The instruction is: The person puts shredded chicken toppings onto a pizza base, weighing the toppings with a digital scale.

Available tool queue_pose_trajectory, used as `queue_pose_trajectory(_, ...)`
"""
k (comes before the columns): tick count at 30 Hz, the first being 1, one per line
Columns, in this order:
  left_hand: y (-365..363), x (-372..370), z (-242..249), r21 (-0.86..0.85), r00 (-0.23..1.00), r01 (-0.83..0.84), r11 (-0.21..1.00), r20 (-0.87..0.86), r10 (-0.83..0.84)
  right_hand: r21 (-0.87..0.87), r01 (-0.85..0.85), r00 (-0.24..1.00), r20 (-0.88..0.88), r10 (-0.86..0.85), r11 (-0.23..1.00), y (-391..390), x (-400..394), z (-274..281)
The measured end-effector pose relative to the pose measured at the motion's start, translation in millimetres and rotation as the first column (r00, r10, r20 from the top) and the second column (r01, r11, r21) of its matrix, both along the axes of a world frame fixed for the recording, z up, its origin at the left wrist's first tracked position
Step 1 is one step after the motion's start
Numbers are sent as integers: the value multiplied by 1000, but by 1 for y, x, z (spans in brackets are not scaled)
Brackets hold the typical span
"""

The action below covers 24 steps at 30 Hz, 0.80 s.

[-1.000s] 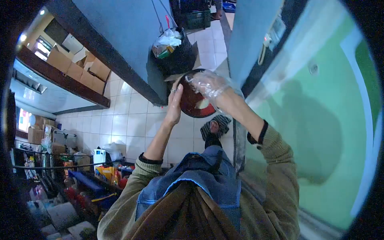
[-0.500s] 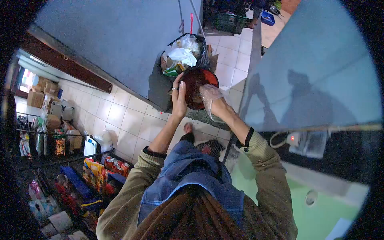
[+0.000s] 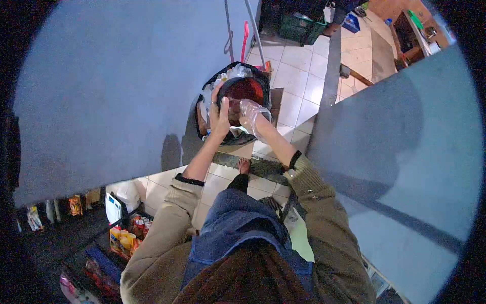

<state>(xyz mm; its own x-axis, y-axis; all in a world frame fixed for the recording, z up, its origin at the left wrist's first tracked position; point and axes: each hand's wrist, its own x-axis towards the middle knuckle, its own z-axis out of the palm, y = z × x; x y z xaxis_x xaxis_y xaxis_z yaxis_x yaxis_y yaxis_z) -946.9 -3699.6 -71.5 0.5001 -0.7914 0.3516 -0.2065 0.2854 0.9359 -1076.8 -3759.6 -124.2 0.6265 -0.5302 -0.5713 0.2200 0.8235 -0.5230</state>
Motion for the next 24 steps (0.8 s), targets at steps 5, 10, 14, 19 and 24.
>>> queue_pose_trajectory(5,-47,59,-19,83,929,0,997,368,-30,-95,-39,991,-132,27,995,-60,48,-24)
queue_pose_trajectory(10,-66,91,-36,77,839,6,997,543,-47,-139,-49,981,-194,21,989,-83,56,-43)
queue_pose_trajectory(14,-69,108,-46,48,781,-17,999,625,-17,-155,-44,976,-216,10,987,-90,50,-49)
queue_pose_trajectory(19,-64,115,-53,86,735,27,996,674,-78,-188,-44,973,-233,-1,981,-95,51,-57)
queue_pose_trajectory(24,-58,98,-45,140,672,68,988,726,-149,-264,-65,966,-257,-6,962,-71,61,-66)
